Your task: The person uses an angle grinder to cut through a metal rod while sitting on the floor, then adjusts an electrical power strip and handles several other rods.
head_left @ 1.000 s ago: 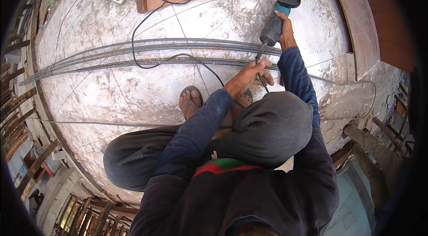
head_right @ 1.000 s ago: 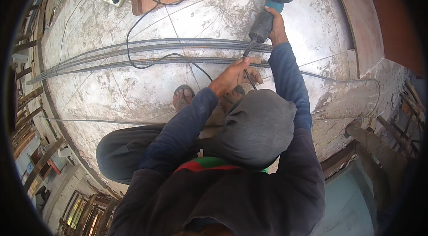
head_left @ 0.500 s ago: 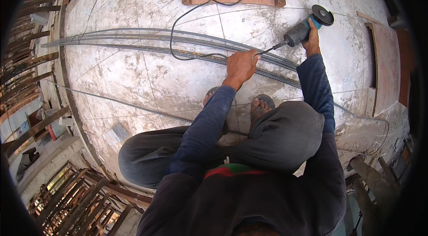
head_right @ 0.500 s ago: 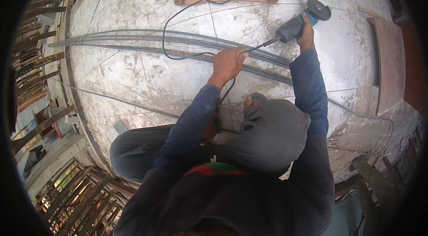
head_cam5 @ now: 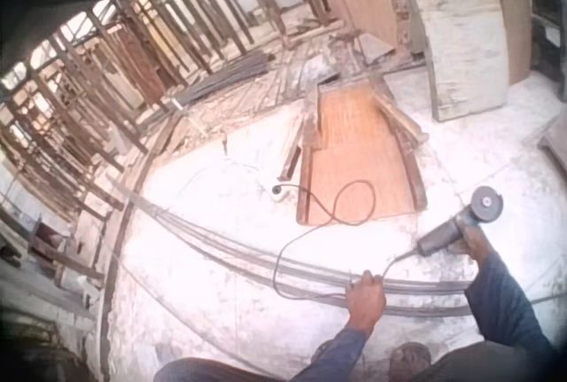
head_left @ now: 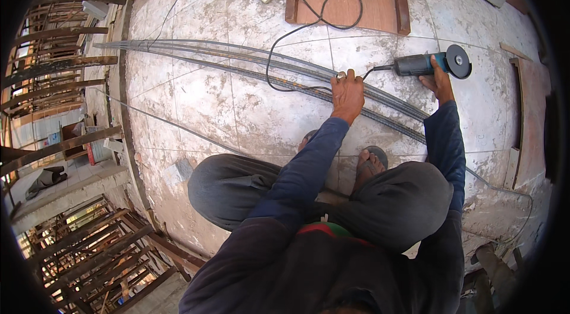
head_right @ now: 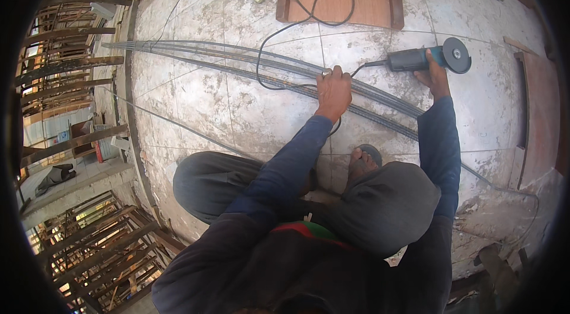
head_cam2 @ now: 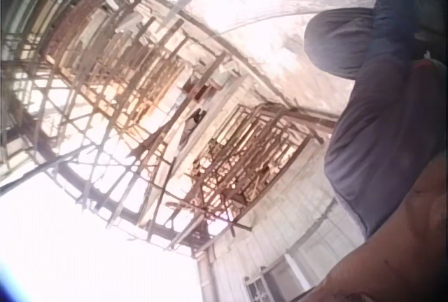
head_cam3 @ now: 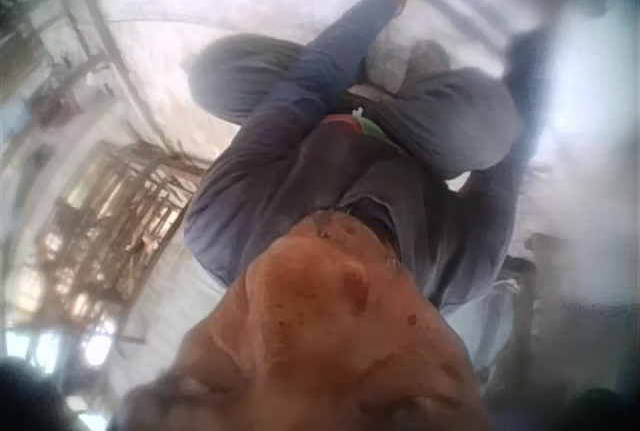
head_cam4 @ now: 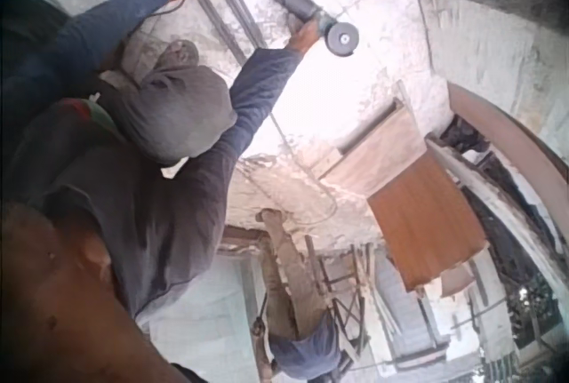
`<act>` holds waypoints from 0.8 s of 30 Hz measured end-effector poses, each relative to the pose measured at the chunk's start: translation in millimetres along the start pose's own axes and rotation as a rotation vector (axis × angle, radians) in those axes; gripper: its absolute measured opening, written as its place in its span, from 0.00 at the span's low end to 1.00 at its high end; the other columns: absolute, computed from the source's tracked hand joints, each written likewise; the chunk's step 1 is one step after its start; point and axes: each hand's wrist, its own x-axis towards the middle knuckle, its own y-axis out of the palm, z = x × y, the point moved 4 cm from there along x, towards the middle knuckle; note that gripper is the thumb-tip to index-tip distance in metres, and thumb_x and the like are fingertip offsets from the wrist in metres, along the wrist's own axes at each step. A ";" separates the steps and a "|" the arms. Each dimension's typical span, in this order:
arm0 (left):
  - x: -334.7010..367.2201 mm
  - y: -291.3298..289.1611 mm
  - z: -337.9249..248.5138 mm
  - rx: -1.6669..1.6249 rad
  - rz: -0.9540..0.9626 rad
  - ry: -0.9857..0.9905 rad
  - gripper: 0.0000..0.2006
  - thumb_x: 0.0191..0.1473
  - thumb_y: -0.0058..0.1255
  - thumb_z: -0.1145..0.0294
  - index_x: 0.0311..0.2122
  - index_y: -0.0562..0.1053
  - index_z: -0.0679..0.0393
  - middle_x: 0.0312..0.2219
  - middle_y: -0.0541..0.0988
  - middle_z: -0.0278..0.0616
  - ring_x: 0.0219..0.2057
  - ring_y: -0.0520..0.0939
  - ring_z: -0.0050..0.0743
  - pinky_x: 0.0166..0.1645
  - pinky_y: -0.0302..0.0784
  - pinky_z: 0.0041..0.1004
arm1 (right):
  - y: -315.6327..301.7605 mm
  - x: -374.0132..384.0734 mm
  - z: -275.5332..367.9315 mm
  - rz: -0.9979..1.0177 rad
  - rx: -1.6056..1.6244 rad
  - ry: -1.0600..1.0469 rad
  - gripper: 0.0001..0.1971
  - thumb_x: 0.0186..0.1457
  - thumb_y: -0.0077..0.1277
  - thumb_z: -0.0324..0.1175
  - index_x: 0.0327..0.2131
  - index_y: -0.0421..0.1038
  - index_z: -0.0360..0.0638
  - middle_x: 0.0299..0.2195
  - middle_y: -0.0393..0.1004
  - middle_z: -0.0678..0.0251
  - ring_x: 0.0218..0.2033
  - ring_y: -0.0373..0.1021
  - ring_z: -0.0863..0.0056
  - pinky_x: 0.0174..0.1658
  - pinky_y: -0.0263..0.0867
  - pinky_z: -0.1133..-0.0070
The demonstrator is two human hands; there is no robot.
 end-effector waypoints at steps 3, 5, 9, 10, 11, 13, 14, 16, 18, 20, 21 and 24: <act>-13.2 4.3 -30.3 -0.004 -0.119 0.132 0.17 0.51 0.56 0.67 0.47 0.74 0.56 0.48 0.70 0.47 0.51 0.71 0.46 0.51 0.63 0.48 | -9.5 7.7 -1.6 -0.044 0.013 -0.044 0.31 0.54 0.58 0.53 0.49 0.69 0.32 0.48 0.71 0.53 0.35 0.77 0.63 0.31 0.80 0.77; -25.8 17.5 -42.9 -0.049 -0.068 0.333 0.22 0.52 0.56 0.65 0.53 0.71 0.56 0.49 0.70 0.46 0.51 0.70 0.46 0.51 0.64 0.47 | -0.4 10.6 -8.4 -0.132 0.019 -0.039 0.36 0.53 0.59 0.54 0.46 0.67 0.24 0.46 0.71 0.48 0.30 0.78 0.61 0.29 0.80 0.74; -51.4 47.3 -75.5 -0.095 0.196 0.531 0.25 0.51 0.60 0.62 0.54 0.71 0.56 0.53 0.70 0.46 0.52 0.72 0.49 0.54 0.64 0.46 | 8.4 11.3 -13.3 -0.388 -0.340 -0.206 0.36 0.49 0.55 0.65 0.22 0.77 0.31 0.14 0.75 0.58 0.24 0.78 0.63 0.36 0.74 0.70; -57.0 51.9 -85.3 -0.114 0.142 0.608 0.22 0.50 0.59 0.65 0.51 0.72 0.58 0.48 0.72 0.45 0.50 0.72 0.45 0.49 0.65 0.43 | 3.1 12.9 -18.8 -0.406 -0.319 -0.185 0.36 0.46 0.57 0.64 0.23 0.77 0.30 0.20 0.78 0.54 0.27 0.78 0.59 0.38 0.74 0.68; -66.8 60.3 -105.5 -0.159 0.163 0.684 0.22 0.50 0.59 0.65 0.51 0.72 0.58 0.48 0.72 0.45 0.50 0.72 0.45 0.49 0.65 0.43 | -21.5 18.6 -25.5 -0.489 -0.445 -0.202 0.36 0.44 0.59 0.64 0.26 0.76 0.28 0.27 0.79 0.47 0.34 0.78 0.55 0.40 0.73 0.67; -69.4 68.3 -84.8 -0.058 0.168 0.665 0.21 0.49 0.58 0.67 0.50 0.72 0.58 0.45 0.73 0.44 0.47 0.74 0.44 0.48 0.65 0.42 | 7.3 3.8 -21.3 -0.350 -0.393 -0.198 0.37 0.43 0.61 0.61 0.32 0.75 0.24 0.34 0.77 0.42 0.38 0.76 0.49 0.42 0.72 0.65; -71.7 69.8 -84.8 -0.056 0.173 0.688 0.21 0.49 0.58 0.67 0.50 0.72 0.58 0.45 0.73 0.44 0.47 0.74 0.44 0.48 0.65 0.42 | 10.5 -2.8 -23.5 -0.369 -0.378 -0.196 0.37 0.43 0.61 0.61 0.32 0.75 0.24 0.34 0.77 0.42 0.38 0.76 0.49 0.42 0.72 0.65; -72.6 72.7 -86.9 -0.044 0.158 0.674 0.21 0.49 0.57 0.69 0.50 0.72 0.58 0.41 0.74 0.43 0.44 0.75 0.42 0.47 0.65 0.41 | 13.2 -16.4 -25.2 -0.429 -0.431 -0.305 0.38 0.44 0.62 0.58 0.36 0.72 0.21 0.35 0.76 0.39 0.40 0.75 0.47 0.44 0.71 0.64; -70.0 73.5 -92.7 -0.031 0.171 0.688 0.20 0.49 0.57 0.69 0.49 0.73 0.57 0.40 0.74 0.42 0.44 0.75 0.41 0.47 0.66 0.40 | 16.4 -35.0 -28.5 -0.440 -0.450 -0.341 0.38 0.45 0.61 0.57 0.37 0.72 0.20 0.35 0.75 0.38 0.40 0.75 0.46 0.44 0.71 0.64; -64.9 70.8 -86.4 -0.005 0.179 0.668 0.19 0.49 0.57 0.69 0.48 0.74 0.57 0.39 0.75 0.41 0.43 0.76 0.41 0.46 0.66 0.40 | 36.7 -67.1 -27.0 -0.320 -0.428 -0.296 0.35 0.48 0.60 0.55 0.38 0.71 0.22 0.36 0.75 0.38 0.41 0.74 0.47 0.45 0.70 0.63; -63.7 72.8 -88.5 0.014 0.212 0.669 0.17 0.49 0.57 0.67 0.46 0.74 0.57 0.38 0.74 0.41 0.42 0.76 0.41 0.45 0.66 0.40 | 37.3 -87.1 -30.0 -0.287 -0.466 -0.449 0.32 0.49 0.59 0.53 0.38 0.72 0.24 0.36 0.75 0.40 0.40 0.74 0.47 0.45 0.70 0.63; -56.2 82.5 -85.3 -0.012 0.283 0.621 0.15 0.50 0.58 0.64 0.42 0.75 0.57 0.37 0.75 0.43 0.38 0.79 0.44 0.43 0.68 0.42 | 20.9 -158.6 -30.0 -0.085 -0.444 -0.662 0.21 0.55 0.55 0.43 0.41 0.73 0.32 0.38 0.76 0.47 0.40 0.74 0.50 0.46 0.68 0.63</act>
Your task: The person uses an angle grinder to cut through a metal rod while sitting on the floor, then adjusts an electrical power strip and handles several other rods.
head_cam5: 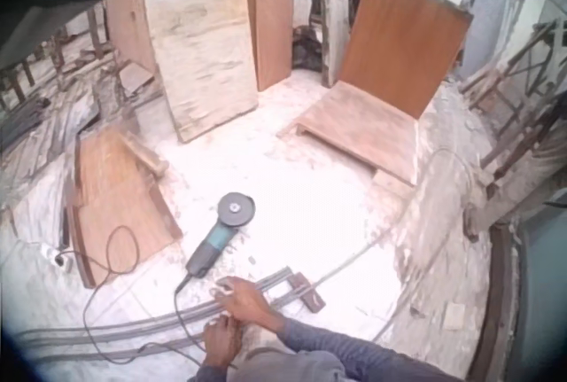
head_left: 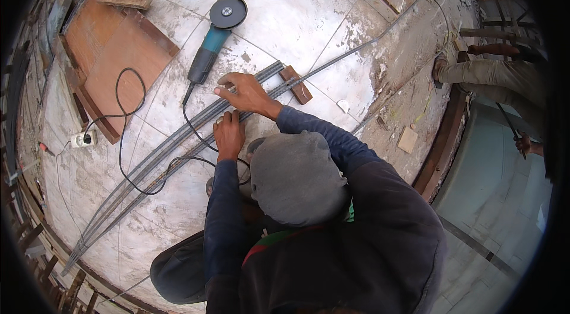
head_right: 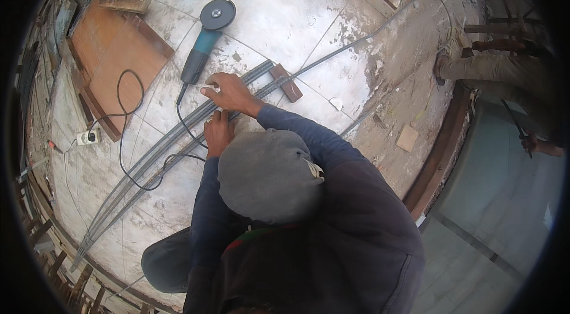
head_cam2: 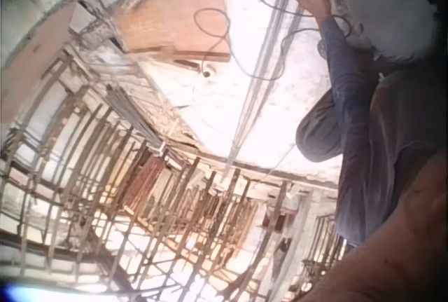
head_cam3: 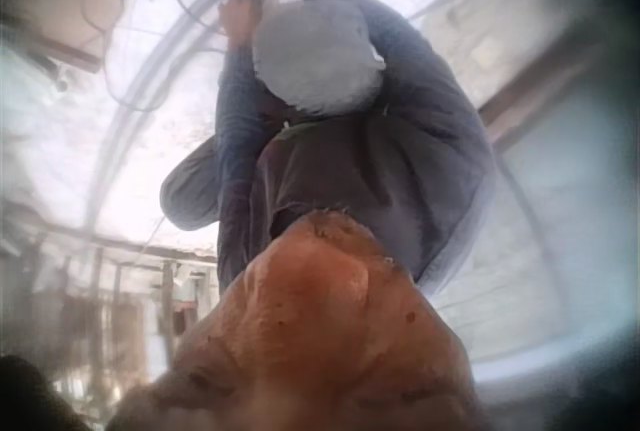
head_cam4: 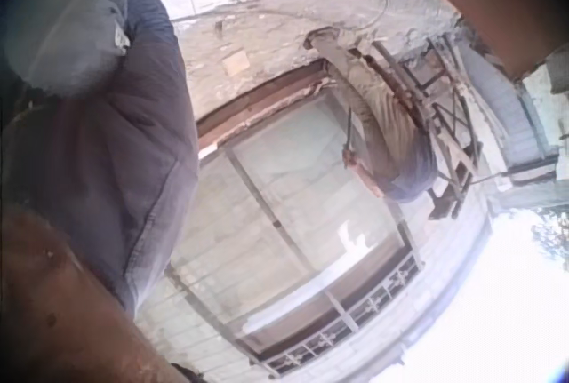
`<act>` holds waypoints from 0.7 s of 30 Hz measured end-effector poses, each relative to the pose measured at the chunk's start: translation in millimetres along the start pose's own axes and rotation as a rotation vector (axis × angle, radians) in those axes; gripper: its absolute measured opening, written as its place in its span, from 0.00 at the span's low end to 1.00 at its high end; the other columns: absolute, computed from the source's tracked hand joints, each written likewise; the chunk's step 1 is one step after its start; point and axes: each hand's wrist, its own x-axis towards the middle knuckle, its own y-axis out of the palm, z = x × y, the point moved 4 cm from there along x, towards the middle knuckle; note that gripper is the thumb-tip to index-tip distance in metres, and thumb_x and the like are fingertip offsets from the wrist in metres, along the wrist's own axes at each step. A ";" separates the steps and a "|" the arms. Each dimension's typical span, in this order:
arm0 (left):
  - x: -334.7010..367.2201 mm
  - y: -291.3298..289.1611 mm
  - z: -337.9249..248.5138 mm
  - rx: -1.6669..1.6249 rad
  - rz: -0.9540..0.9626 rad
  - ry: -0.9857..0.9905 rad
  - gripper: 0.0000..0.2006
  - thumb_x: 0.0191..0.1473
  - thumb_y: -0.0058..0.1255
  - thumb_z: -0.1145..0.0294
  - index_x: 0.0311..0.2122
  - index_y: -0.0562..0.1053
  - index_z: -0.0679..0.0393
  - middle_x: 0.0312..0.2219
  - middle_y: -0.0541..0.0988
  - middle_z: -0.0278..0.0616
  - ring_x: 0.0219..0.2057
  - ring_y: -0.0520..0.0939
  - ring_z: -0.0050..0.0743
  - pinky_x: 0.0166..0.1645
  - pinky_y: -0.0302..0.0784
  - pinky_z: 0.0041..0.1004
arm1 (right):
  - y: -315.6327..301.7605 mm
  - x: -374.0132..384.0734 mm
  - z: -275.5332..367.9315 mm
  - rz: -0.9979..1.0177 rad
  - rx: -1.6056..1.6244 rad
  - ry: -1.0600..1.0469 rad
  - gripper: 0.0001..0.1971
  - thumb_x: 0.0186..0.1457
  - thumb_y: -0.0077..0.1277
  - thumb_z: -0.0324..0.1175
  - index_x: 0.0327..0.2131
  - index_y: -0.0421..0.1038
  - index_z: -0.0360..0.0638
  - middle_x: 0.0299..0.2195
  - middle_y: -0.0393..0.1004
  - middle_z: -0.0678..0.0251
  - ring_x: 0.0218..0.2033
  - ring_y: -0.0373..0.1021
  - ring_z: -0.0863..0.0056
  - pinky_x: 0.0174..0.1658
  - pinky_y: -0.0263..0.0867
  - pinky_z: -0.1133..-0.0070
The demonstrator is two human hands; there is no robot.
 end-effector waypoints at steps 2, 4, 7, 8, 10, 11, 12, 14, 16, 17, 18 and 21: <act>8.5 7.8 1.6 -0.063 0.021 -0.024 0.14 0.51 0.58 0.62 0.41 0.75 0.57 0.36 0.76 0.44 0.35 0.80 0.46 0.41 0.70 0.44 | -41.0 -39.8 -7.3 -0.227 -0.137 -0.101 0.14 0.57 0.52 0.37 0.41 0.73 0.36 0.39 0.76 0.49 0.43 0.72 0.51 0.47 0.68 0.64; 16.1 17.5 5.4 -0.160 0.101 -0.047 0.19 0.50 0.59 0.56 0.40 0.75 0.60 0.32 0.79 0.51 0.36 0.80 0.54 0.40 0.71 0.45 | -88.5 -74.0 -31.9 -0.435 -0.352 -0.040 0.10 0.54 0.51 0.28 0.41 0.73 0.39 0.39 0.75 0.53 0.43 0.71 0.52 0.47 0.67 0.65; 27.4 11.5 -3.1 -0.172 0.216 -0.096 0.23 0.50 0.59 0.48 0.38 0.75 0.61 0.29 0.80 0.54 0.36 0.80 0.56 0.39 0.72 0.46 | -145.6 -123.0 -78.8 -0.608 -0.709 0.047 0.20 0.45 0.53 0.22 0.45 0.71 0.42 0.43 0.73 0.56 0.48 0.68 0.54 0.49 0.67 0.65; 28.7 11.6 -2.4 -0.171 0.208 -0.089 0.23 0.50 0.59 0.48 0.38 0.75 0.61 0.29 0.80 0.54 0.36 0.80 0.56 0.39 0.72 0.46 | -158.1 -127.9 -90.7 -0.563 -0.795 0.064 0.23 0.43 0.53 0.21 0.48 0.70 0.43 0.48 0.70 0.55 0.51 0.65 0.54 0.51 0.66 0.66; 32.2 10.3 2.1 -0.153 0.093 -0.112 0.25 0.49 0.58 0.45 0.37 0.76 0.61 0.28 0.80 0.55 0.34 0.81 0.58 0.39 0.72 0.48 | -169.3 -120.9 -92.2 -0.395 -0.936 0.044 0.27 0.43 0.56 0.25 0.51 0.68 0.44 0.52 0.67 0.56 0.54 0.63 0.53 0.55 0.62 0.61; 34.9 10.0 6.7 -0.155 0.084 -0.106 0.25 0.49 0.58 0.45 0.37 0.76 0.61 0.28 0.80 0.55 0.34 0.81 0.58 0.39 0.72 0.48 | -170.4 -113.4 -94.5 -0.309 -1.007 0.013 0.27 0.44 0.58 0.27 0.52 0.67 0.44 0.53 0.66 0.56 0.54 0.63 0.53 0.57 0.60 0.59; 35.9 8.9 7.4 -0.151 0.090 -0.115 0.25 0.50 0.58 0.45 0.36 0.76 0.61 0.28 0.80 0.55 0.35 0.81 0.58 0.39 0.72 0.48 | -176.3 -109.9 -101.4 -0.311 -1.017 0.017 0.27 0.44 0.58 0.27 0.52 0.67 0.44 0.53 0.66 0.56 0.54 0.63 0.53 0.57 0.60 0.59; 37.6 5.4 0.1 -0.142 0.117 -0.137 0.24 0.50 0.58 0.45 0.37 0.76 0.60 0.29 0.80 0.56 0.35 0.81 0.58 0.39 0.72 0.49 | -181.4 -98.5 -112.8 -0.199 -1.153 -0.166 0.25 0.46 0.61 0.37 0.49 0.68 0.45 0.47 0.71 0.57 0.51 0.67 0.56 0.58 0.58 0.56; 35.0 1.8 -1.8 -0.137 0.140 -0.156 0.23 0.49 0.59 0.47 0.37 0.76 0.60 0.30 0.80 0.56 0.35 0.81 0.59 0.40 0.71 0.49 | -183.0 -77.1 -126.3 -0.011 -1.168 -0.019 0.24 0.46 0.61 0.41 0.46 0.68 0.45 0.43 0.72 0.57 0.49 0.68 0.56 0.57 0.58 0.58; 33.4 1.4 -1.5 -0.137 0.167 -0.172 0.21 0.49 0.60 0.49 0.37 0.76 0.59 0.31 0.81 0.56 0.36 0.81 0.59 0.40 0.71 0.49 | -182.5 -69.0 -136.4 0.178 -1.178 0.135 0.22 0.47 0.62 0.44 0.43 0.69 0.46 0.40 0.74 0.58 0.46 0.70 0.57 0.56 0.59 0.59; 32.4 1.5 0.1 -0.141 0.156 -0.180 0.21 0.49 0.60 0.49 0.37 0.76 0.59 0.31 0.81 0.56 0.36 0.81 0.59 0.40 0.71 0.49 | -184.5 -60.3 -133.6 0.105 -1.116 0.007 0.17 0.47 0.61 0.45 0.35 0.70 0.45 0.32 0.75 0.59 0.39 0.73 0.57 0.50 0.63 0.62; 31.6 -6.1 -6.0 -0.110 0.013 -0.125 0.16 0.50 0.61 0.56 0.37 0.76 0.57 0.32 0.81 0.51 0.35 0.81 0.56 0.40 0.72 0.49 | -195.7 -58.5 -137.8 0.079 -1.038 0.104 0.16 0.47 0.61 0.44 0.31 0.71 0.43 0.30 0.75 0.59 0.37 0.72 0.57 0.43 0.65 0.62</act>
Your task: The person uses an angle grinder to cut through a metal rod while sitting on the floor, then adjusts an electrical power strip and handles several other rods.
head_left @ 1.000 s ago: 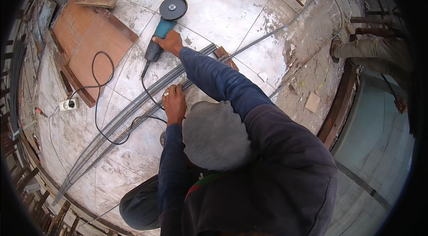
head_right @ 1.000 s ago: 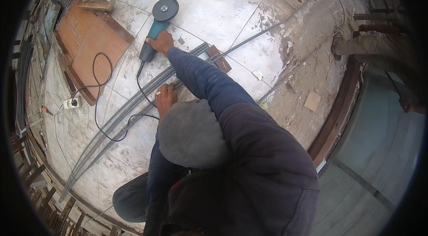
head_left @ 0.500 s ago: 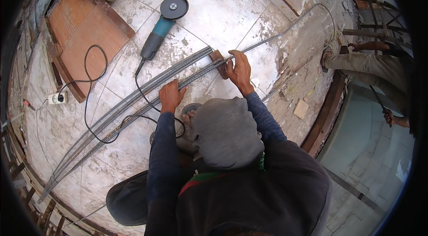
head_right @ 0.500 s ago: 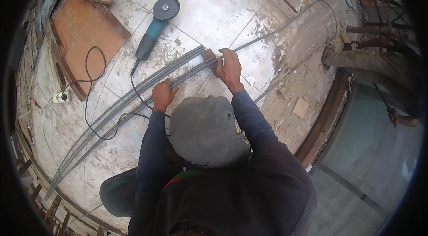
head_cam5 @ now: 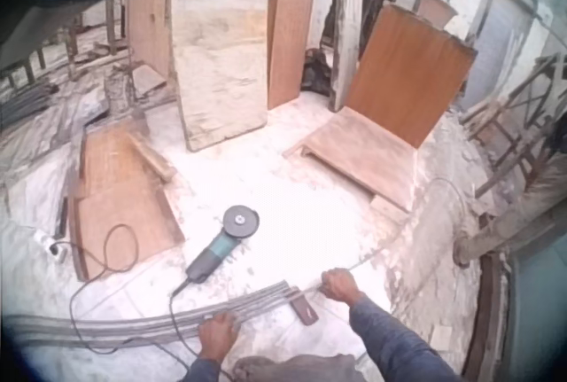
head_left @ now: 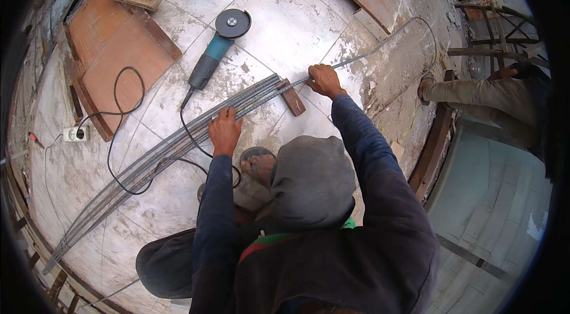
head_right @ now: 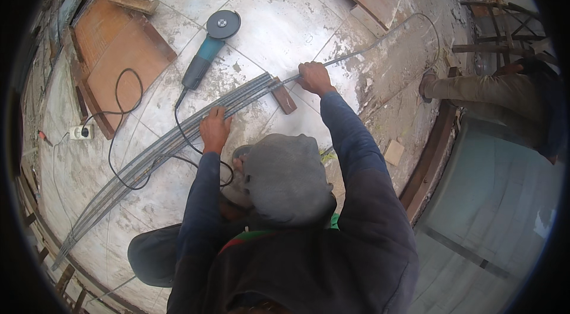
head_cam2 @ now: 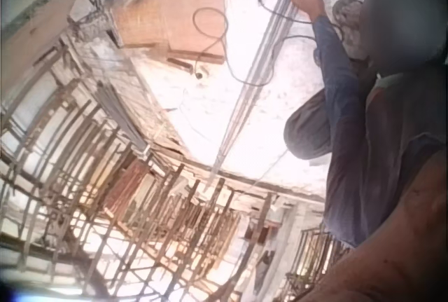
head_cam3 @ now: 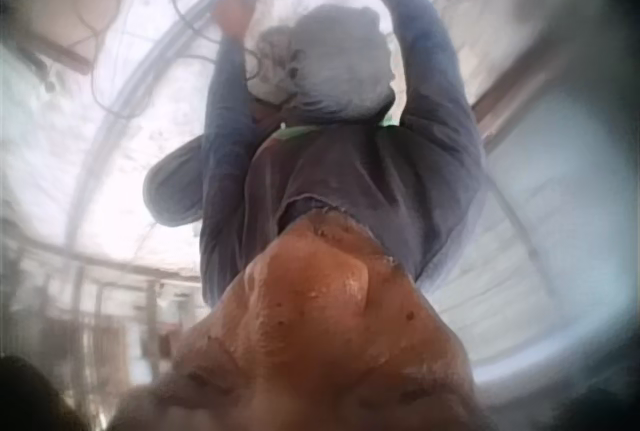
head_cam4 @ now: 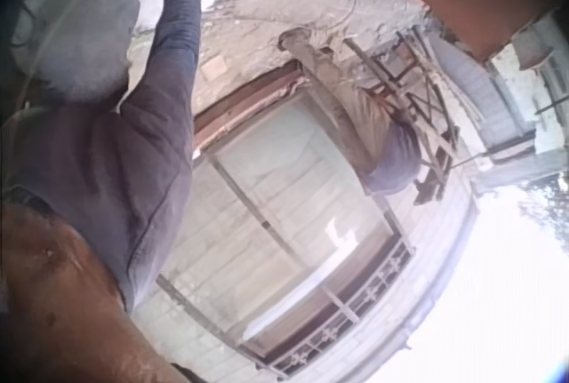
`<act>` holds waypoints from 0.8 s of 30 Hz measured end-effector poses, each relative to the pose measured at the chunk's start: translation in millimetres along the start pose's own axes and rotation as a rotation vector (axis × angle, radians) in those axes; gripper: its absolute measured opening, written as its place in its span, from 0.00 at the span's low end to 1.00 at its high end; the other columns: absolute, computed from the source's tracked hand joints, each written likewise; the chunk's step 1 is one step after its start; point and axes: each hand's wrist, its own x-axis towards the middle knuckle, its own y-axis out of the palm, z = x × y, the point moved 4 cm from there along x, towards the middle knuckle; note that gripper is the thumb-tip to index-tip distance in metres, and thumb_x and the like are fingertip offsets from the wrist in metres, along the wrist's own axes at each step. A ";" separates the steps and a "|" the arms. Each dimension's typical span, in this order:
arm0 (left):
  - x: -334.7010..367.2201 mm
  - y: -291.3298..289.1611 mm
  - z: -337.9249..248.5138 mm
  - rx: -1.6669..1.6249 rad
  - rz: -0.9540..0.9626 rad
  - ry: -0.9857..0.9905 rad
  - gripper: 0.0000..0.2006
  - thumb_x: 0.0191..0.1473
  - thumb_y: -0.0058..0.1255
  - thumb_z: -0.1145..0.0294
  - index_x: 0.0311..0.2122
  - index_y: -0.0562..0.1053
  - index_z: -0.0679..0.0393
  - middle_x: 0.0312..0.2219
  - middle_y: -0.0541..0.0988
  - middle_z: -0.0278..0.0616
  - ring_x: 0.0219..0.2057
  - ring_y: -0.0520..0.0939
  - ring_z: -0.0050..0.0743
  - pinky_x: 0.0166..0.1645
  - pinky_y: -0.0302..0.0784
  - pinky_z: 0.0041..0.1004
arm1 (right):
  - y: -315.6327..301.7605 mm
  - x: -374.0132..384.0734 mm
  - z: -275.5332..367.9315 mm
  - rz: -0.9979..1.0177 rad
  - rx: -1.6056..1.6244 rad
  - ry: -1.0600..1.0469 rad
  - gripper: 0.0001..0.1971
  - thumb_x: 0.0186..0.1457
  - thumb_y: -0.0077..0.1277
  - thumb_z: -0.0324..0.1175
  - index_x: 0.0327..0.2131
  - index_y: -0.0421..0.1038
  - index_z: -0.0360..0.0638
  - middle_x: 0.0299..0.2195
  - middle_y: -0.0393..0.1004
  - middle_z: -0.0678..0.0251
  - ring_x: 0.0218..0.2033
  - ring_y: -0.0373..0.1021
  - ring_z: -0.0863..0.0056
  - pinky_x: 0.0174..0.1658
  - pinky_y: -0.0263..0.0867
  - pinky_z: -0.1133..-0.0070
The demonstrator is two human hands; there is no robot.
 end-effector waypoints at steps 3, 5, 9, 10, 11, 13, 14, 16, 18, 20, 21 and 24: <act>-8.6 -24.0 -34.1 0.147 -0.513 0.350 0.11 0.52 0.60 0.60 0.36 0.75 0.54 0.31 0.79 0.41 0.31 0.81 0.49 0.36 0.72 0.45 | -13.7 -2.5 -6.8 -0.145 0.034 -0.018 0.08 0.45 0.56 0.34 0.27 0.70 0.43 0.26 0.74 0.58 0.34 0.71 0.56 0.38 0.64 0.62; -7.3 -31.7 -29.5 0.184 -0.507 0.297 0.10 0.52 0.60 0.61 0.35 0.75 0.54 0.27 0.76 0.39 0.27 0.80 0.45 0.34 0.72 0.43 | -46.0 2.6 -8.0 -0.322 0.079 -0.032 0.02 0.41 0.50 0.24 0.23 0.68 0.43 0.23 0.72 0.57 0.29 0.70 0.54 0.35 0.62 0.61; -10.1 -40.5 -28.1 0.108 -0.311 0.205 0.07 0.52 0.59 0.65 0.34 0.76 0.53 0.25 0.77 0.39 0.26 0.79 0.44 0.30 0.72 0.40 | -74.3 -6.5 -3.7 -0.398 0.143 -0.081 0.03 0.41 0.50 0.23 0.23 0.69 0.42 0.22 0.71 0.57 0.29 0.70 0.55 0.35 0.62 0.62; -13.2 -40.1 -34.4 0.079 -0.301 0.228 0.08 0.52 0.58 0.64 0.35 0.76 0.54 0.26 0.76 0.41 0.25 0.79 0.44 0.31 0.72 0.40 | -74.4 -14.6 -9.1 -0.380 0.176 -0.078 0.04 0.40 0.51 0.23 0.25 0.69 0.42 0.23 0.71 0.58 0.30 0.70 0.55 0.36 0.63 0.63; -15.4 -39.9 -39.0 0.051 -0.291 0.250 0.09 0.53 0.58 0.63 0.36 0.76 0.55 0.28 0.75 0.43 0.25 0.79 0.44 0.32 0.72 0.39 | -74.4 -21.0 -13.6 -0.363 0.209 -0.078 0.06 0.40 0.52 0.24 0.26 0.70 0.42 0.23 0.71 0.58 0.31 0.70 0.56 0.36 0.63 0.64; -19.3 -37.1 -37.4 -0.035 -0.311 0.286 0.08 0.54 0.57 0.64 0.35 0.76 0.56 0.28 0.75 0.44 0.25 0.78 0.46 0.32 0.72 0.40 | -76.7 -29.9 -12.3 -0.334 0.259 -0.107 0.07 0.40 0.54 0.25 0.27 0.70 0.42 0.25 0.71 0.58 0.33 0.70 0.56 0.37 0.63 0.64; -20.0 -35.6 -34.4 -0.124 -0.329 0.306 0.07 0.55 0.56 0.65 0.34 0.76 0.57 0.28 0.75 0.45 0.26 0.78 0.48 0.32 0.71 0.42 | -76.5 -31.8 -9.4 -0.296 0.309 -0.150 0.08 0.41 0.55 0.26 0.29 0.70 0.43 0.26 0.71 0.59 0.34 0.70 0.57 0.38 0.63 0.65; -19.6 -26.2 -32.9 -0.166 -0.321 0.327 0.07 0.55 0.55 0.66 0.34 0.75 0.58 0.28 0.76 0.45 0.26 0.78 0.49 0.32 0.71 0.42 | -65.6 -29.9 -21.4 -0.281 0.294 -0.175 0.10 0.46 0.58 0.32 0.31 0.70 0.43 0.29 0.72 0.59 0.36 0.69 0.57 0.40 0.63 0.64; -19.3 -23.7 -29.4 -0.193 -0.319 0.332 0.07 0.56 0.54 0.67 0.34 0.75 0.58 0.29 0.76 0.46 0.27 0.78 0.51 0.32 0.71 0.43 | -54.2 -17.6 -18.6 -0.235 0.280 -0.197 0.12 0.46 0.60 0.35 0.32 0.70 0.43 0.30 0.72 0.59 0.37 0.69 0.56 0.40 0.63 0.64; -16.9 -27.4 -25.9 -0.104 -0.342 0.334 0.06 0.56 0.53 0.68 0.34 0.75 0.60 0.29 0.76 0.46 0.28 0.77 0.51 0.32 0.70 0.43 | -39.1 -4.4 -11.2 -0.187 0.274 -0.155 0.12 0.46 0.59 0.31 0.34 0.68 0.42 0.31 0.71 0.57 0.39 0.68 0.55 0.42 0.63 0.64; -15.1 -28.9 -25.1 -0.095 -0.338 0.339 0.06 0.56 0.53 0.68 0.34 0.75 0.60 0.29 0.76 0.46 0.28 0.77 0.51 0.32 0.70 0.43 | -30.6 3.9 -13.8 -0.172 0.251 -0.130 0.11 0.44 0.57 0.28 0.34 0.68 0.41 0.31 0.71 0.56 0.39 0.68 0.54 0.42 0.63 0.64; -15.2 -37.1 -29.8 -0.071 -0.367 0.333 0.06 0.56 0.53 0.68 0.33 0.74 0.60 0.28 0.75 0.46 0.28 0.78 0.50 0.33 0.71 0.42 | -11.7 16.3 -27.9 -0.101 0.250 -0.089 0.16 0.40 0.49 0.21 0.37 0.71 0.41 0.35 0.73 0.54 0.42 0.69 0.53 0.45 0.65 0.62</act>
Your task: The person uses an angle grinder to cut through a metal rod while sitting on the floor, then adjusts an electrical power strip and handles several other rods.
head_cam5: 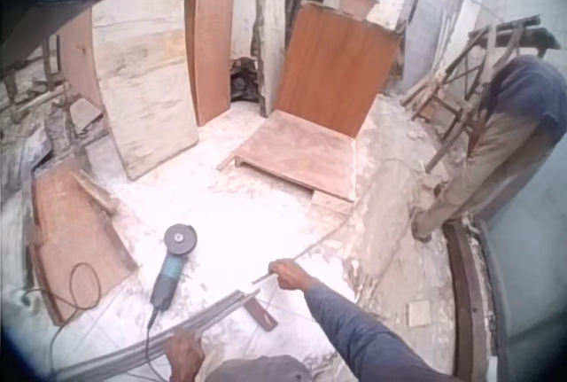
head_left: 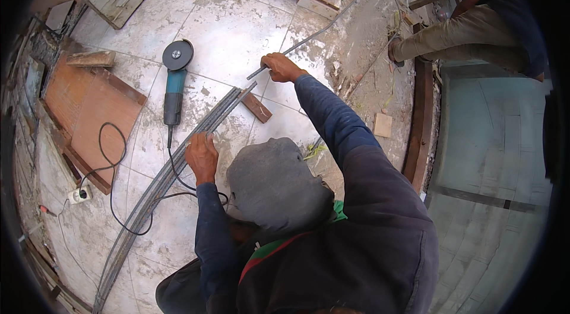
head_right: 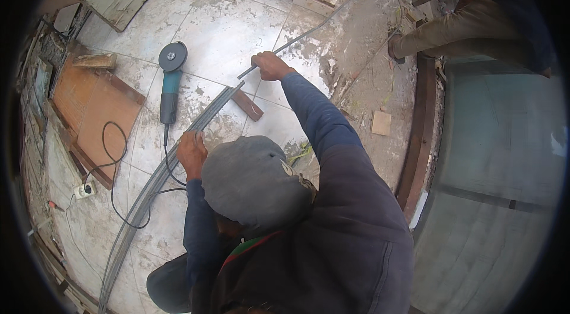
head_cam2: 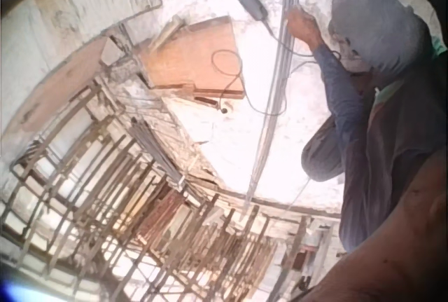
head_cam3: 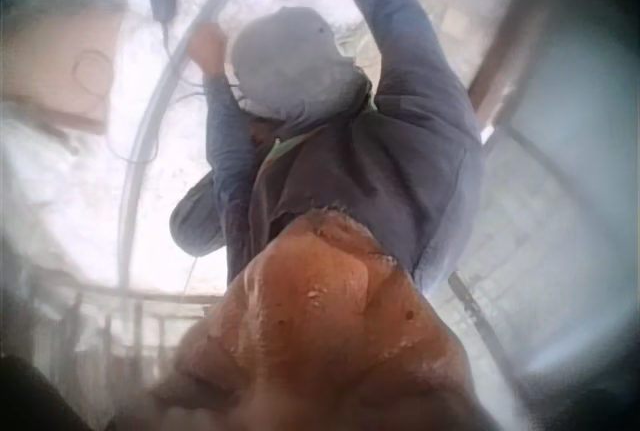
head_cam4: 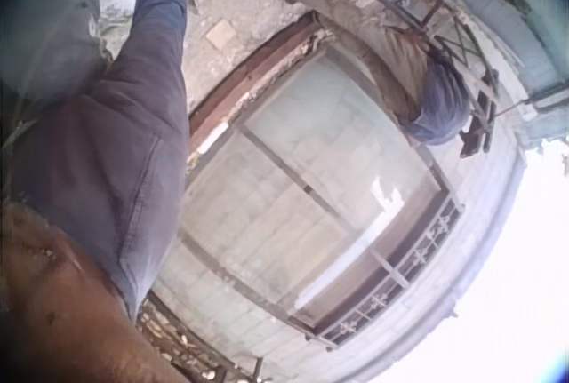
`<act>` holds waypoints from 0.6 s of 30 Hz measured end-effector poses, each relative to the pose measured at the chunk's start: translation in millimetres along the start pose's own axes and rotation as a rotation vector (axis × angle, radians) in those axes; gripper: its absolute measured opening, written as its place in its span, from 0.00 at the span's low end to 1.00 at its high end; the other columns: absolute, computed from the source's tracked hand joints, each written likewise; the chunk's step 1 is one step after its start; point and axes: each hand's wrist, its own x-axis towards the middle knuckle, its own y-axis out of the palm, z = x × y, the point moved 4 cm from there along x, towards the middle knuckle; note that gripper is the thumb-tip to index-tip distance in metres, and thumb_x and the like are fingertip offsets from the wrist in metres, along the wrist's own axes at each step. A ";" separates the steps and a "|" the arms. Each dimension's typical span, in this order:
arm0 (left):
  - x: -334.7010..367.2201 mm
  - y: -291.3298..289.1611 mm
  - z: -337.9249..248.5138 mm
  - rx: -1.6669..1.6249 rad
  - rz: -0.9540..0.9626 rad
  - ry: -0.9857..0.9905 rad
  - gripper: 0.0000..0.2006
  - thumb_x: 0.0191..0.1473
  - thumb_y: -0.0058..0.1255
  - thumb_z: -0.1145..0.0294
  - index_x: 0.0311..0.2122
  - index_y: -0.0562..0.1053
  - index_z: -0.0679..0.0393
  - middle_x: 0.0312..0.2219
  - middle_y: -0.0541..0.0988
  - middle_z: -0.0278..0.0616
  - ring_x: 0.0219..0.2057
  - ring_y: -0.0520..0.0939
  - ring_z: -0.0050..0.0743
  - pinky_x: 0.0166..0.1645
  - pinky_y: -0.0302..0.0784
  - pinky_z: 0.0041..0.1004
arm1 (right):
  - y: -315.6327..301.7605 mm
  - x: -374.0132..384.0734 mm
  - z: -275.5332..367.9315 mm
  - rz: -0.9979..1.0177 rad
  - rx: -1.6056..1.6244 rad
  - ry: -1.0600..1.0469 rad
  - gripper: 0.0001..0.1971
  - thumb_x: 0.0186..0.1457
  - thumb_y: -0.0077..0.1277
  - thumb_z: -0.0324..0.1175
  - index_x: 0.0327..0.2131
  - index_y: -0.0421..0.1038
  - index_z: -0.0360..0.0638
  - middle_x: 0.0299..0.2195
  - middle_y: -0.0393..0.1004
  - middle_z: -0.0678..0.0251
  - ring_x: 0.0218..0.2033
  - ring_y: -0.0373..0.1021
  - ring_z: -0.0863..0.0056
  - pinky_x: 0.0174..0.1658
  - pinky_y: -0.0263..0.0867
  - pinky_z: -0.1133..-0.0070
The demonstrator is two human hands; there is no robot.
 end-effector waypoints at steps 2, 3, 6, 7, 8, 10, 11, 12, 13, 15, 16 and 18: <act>6.3 -10.2 -8.2 0.016 -0.012 -0.001 0.07 0.55 0.54 0.68 0.31 0.74 0.60 0.27 0.75 0.45 0.27 0.78 0.49 0.32 0.71 0.42 | 11.1 2.0 -0.6 0.144 0.014 0.041 0.18 0.41 0.47 0.18 0.40 0.71 0.40 0.38 0.74 0.54 0.46 0.69 0.53 0.48 0.65 0.63; 6.3 -12.1 -8.6 0.041 -0.014 -0.022 0.07 0.55 0.54 0.68 0.31 0.74 0.60 0.27 0.75 0.45 0.27 0.78 0.49 0.32 0.71 0.42 | 13.8 -1.8 -0.6 0.123 0.031 0.049 0.20 0.42 0.46 0.18 0.43 0.70 0.40 0.41 0.74 0.54 0.48 0.69 0.53 0.50 0.65 0.64; 8.7 -9.6 -16.6 -0.035 -0.010 -0.032 0.07 0.53 0.56 0.67 0.30 0.73 0.59 0.26 0.74 0.45 0.26 0.78 0.48 0.30 0.72 0.41 | 1.9 -24.5 -14.3 -0.265 0.077 0.128 0.24 0.45 0.47 0.17 0.49 0.69 0.40 0.48 0.72 0.52 0.52 0.68 0.54 0.54 0.65 0.65; 9.7 -11.5 -18.2 -0.063 -0.005 -0.032 0.07 0.52 0.57 0.67 0.30 0.74 0.59 0.26 0.75 0.45 0.25 0.78 0.50 0.29 0.72 0.41 | -8.6 -29.6 -16.4 -0.356 0.100 0.157 0.22 0.48 0.49 0.20 0.50 0.69 0.40 0.48 0.73 0.53 0.52 0.69 0.54 0.54 0.65 0.67; 8.6 -12.2 -18.6 -0.094 0.001 -0.035 0.07 0.51 0.57 0.67 0.31 0.74 0.59 0.25 0.76 0.45 0.25 0.78 0.51 0.28 0.72 0.40 | -23.6 -34.9 -17.1 -0.443 0.123 0.189 0.20 0.51 0.51 0.22 0.50 0.69 0.39 0.48 0.74 0.53 0.52 0.69 0.54 0.55 0.66 0.68; 3.7 -8.4 -13.4 -0.108 0.014 -0.058 0.07 0.50 0.58 0.67 0.30 0.74 0.59 0.25 0.76 0.45 0.25 0.78 0.51 0.28 0.72 0.40 | -44.0 -43.4 -21.2 -0.535 0.219 0.258 0.15 0.54 0.54 0.26 0.47 0.72 0.40 0.45 0.76 0.54 0.48 0.72 0.58 0.52 0.68 0.69; 1.3 -5.9 -8.9 -0.132 0.019 -0.065 0.08 0.50 0.58 0.67 0.29 0.74 0.59 0.25 0.76 0.45 0.25 0.78 0.50 0.28 0.73 0.40 | -54.7 -43.2 -9.4 -0.602 0.227 0.267 0.13 0.54 0.54 0.27 0.44 0.73 0.39 0.42 0.76 0.54 0.46 0.73 0.57 0.50 0.68 0.69; -1.0 -4.7 -4.0 -0.130 0.027 -0.080 0.08 0.49 0.58 0.67 0.29 0.74 0.59 0.25 0.76 0.45 0.25 0.79 0.50 0.29 0.73 0.40 | -65.7 -42.3 9.9 -0.667 0.246 0.268 0.11 0.54 0.55 0.27 0.42 0.75 0.39 0.40 0.77 0.53 0.44 0.73 0.56 0.48 0.68 0.69; -3.9 -3.4 -2.1 -0.124 0.039 -0.099 0.08 0.49 0.59 0.67 0.29 0.74 0.59 0.25 0.76 0.44 0.26 0.79 0.50 0.29 0.73 0.40 | -74.0 -44.1 27.6 -0.662 0.250 0.252 0.10 0.55 0.55 0.28 0.42 0.74 0.39 0.39 0.77 0.54 0.43 0.73 0.57 0.47 0.68 0.69; -7.5 -0.1 -2.2 -0.164 0.027 -0.121 0.09 0.49 0.59 0.66 0.32 0.76 0.60 0.27 0.77 0.45 0.28 0.79 0.51 0.32 0.74 0.42 | -75.8 -47.8 74.3 -0.591 0.275 0.179 0.10 0.56 0.56 0.30 0.41 0.74 0.40 0.38 0.77 0.56 0.42 0.74 0.58 0.45 0.68 0.70; -10.2 3.2 -0.7 -0.156 0.019 -0.106 0.10 0.49 0.59 0.66 0.33 0.76 0.60 0.28 0.77 0.45 0.28 0.79 0.51 0.33 0.74 0.43 | -71.5 -46.9 101.9 -0.532 0.287 0.116 0.09 0.56 0.56 0.31 0.40 0.74 0.40 0.38 0.77 0.57 0.42 0.73 0.58 0.45 0.68 0.69; -12.6 5.9 3.8 -0.129 0.092 -0.119 0.10 0.49 0.59 0.65 0.34 0.75 0.60 0.29 0.76 0.46 0.30 0.79 0.51 0.34 0.74 0.43 | -47.8 -37.8 157.7 -0.364 0.246 -0.096 0.09 0.56 0.56 0.30 0.40 0.74 0.41 0.39 0.76 0.58 0.42 0.73 0.58 0.45 0.68 0.69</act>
